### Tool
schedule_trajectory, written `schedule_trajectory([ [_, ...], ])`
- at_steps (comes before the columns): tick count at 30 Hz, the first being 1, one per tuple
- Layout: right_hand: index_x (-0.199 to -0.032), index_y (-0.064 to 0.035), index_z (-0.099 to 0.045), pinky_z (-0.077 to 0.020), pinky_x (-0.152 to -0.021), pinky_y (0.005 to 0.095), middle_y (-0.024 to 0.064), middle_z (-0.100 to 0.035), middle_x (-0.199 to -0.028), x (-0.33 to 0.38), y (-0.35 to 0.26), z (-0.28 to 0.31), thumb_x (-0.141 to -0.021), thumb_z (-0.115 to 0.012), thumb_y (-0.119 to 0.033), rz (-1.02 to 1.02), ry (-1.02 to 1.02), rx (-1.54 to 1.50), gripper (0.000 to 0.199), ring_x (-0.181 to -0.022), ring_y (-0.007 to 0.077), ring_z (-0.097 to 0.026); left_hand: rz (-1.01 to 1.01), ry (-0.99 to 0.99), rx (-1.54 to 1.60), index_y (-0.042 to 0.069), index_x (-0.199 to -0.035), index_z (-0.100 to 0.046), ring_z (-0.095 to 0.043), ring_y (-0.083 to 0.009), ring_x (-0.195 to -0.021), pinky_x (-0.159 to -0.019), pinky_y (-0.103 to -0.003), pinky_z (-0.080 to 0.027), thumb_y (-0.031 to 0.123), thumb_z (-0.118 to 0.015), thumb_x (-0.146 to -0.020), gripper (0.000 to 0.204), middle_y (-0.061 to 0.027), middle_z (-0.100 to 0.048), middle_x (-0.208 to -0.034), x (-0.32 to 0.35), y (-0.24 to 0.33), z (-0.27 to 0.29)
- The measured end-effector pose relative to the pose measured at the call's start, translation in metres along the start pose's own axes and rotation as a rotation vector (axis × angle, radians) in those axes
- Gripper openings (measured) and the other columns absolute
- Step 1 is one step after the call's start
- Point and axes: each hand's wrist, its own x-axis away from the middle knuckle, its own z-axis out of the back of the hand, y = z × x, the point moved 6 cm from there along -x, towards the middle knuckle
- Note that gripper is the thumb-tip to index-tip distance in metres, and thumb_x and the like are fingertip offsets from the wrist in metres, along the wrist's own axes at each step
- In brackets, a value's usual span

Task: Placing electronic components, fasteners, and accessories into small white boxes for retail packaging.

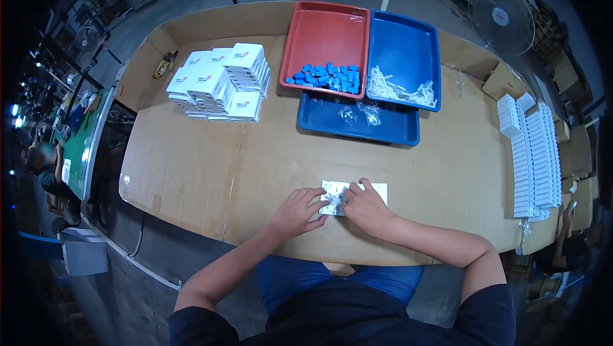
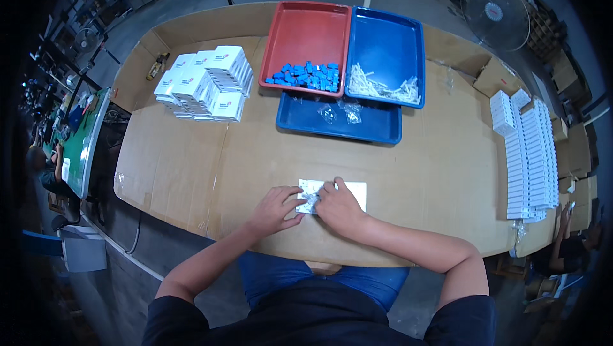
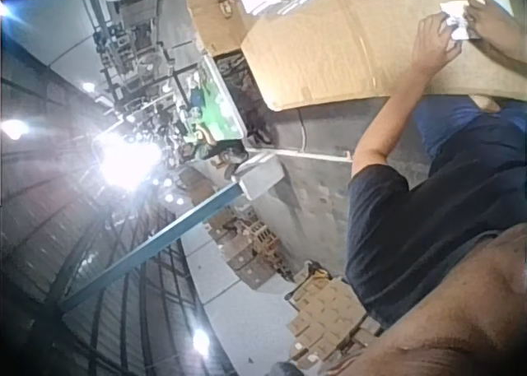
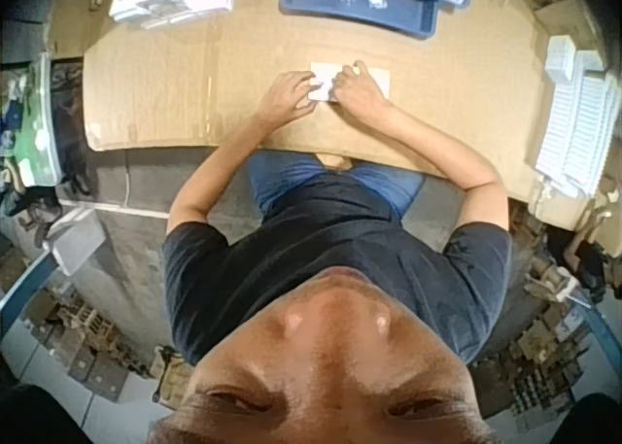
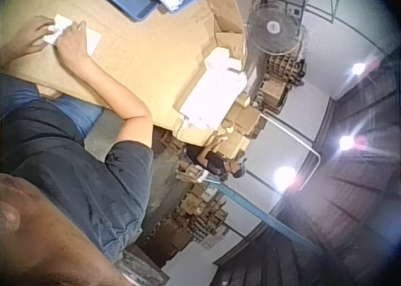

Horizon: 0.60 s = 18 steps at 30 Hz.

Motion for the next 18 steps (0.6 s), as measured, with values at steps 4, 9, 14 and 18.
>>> schedule_trajectory([
  [4, -0.085, -0.0099, -0.078, -0.0420, -0.097, 0.0429, 0.0103, -0.074, -0.088, -0.004, -0.003, -0.002, -0.085, -0.066, -0.014, 0.003, -0.132, 0.010, 0.013, -0.094, 0.0240, -0.069, -0.004, -0.040, -0.010, 0.010, -0.124, -0.067, -0.053, -0.0333, -0.133, -0.108, -0.046, -0.045, 0.025, -0.077, -0.088, 0.041, -0.0177, -0.052, -0.149, -0.003, -0.002, -0.001],
  [9, -0.083, -0.0128, -0.078, -0.0474, -0.091, 0.0465, 0.0113, -0.074, -0.076, -0.043, 0.040, 0.014, -0.084, -0.066, -0.016, -0.067, -0.213, -0.174, 0.012, -0.079, 0.0296, -0.073, 0.003, -0.045, 0.002, 0.013, -0.125, -0.069, -0.055, -0.0352, -0.131, -0.108, -0.048, -0.046, 0.025, -0.078, -0.087, 0.041, -0.0161, -0.055, -0.145, -0.004, -0.004, -0.001],
  [14, -0.096, -0.0075, -0.075, -0.0554, -0.076, 0.0521, 0.0192, -0.073, -0.088, -0.143, 0.157, 0.066, -0.095, -0.064, -0.022, -0.399, 0.473, -0.474, 0.019, -0.082, 0.0408, -0.070, 0.043, -0.042, 0.004, 0.013, -0.120, -0.071, -0.057, -0.0326, -0.123, -0.106, -0.046, -0.047, 0.026, -0.079, -0.087, 0.037, -0.0140, -0.060, -0.127, 0.000, -0.010, -0.002],
  [18, -0.095, -0.0038, -0.075, -0.0486, -0.089, 0.0508, 0.0166, -0.071, -0.099, -0.214, 0.211, 0.046, -0.091, -0.070, -0.021, -0.455, 0.722, -0.283, 0.019, -0.100, 0.0364, -0.067, 0.056, -0.037, 0.009, 0.013, -0.121, -0.071, -0.057, -0.0323, -0.123, -0.105, -0.046, -0.048, 0.027, -0.079, -0.087, 0.038, -0.0140, -0.060, -0.124, 0.002, -0.009, -0.003],
])
